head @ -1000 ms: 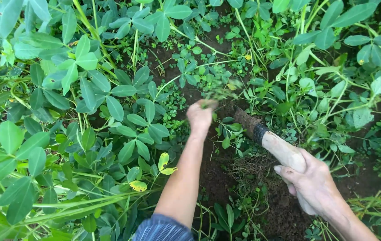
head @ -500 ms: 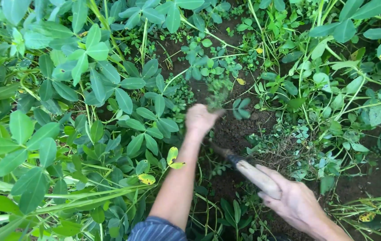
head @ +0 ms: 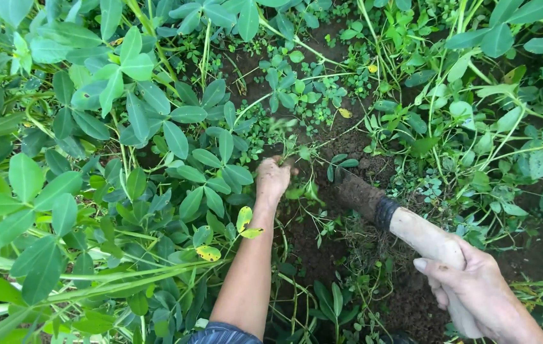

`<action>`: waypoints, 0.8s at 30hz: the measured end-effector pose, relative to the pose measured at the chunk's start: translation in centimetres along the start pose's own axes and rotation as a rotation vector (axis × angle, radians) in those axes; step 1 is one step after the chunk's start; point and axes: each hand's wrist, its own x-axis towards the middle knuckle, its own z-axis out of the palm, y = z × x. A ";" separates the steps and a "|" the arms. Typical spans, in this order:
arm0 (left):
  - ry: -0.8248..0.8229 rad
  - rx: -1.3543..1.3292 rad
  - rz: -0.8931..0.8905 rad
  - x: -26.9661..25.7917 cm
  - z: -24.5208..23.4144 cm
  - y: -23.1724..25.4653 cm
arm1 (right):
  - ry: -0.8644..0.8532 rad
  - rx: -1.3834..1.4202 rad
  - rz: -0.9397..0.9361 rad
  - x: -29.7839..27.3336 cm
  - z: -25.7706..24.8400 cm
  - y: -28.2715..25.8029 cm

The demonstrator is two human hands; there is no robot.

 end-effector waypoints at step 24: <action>-0.120 0.246 0.252 -0.8 5.1 -2.0 | -0.015 -0.043 0.211 -2.2 3.0 -7.2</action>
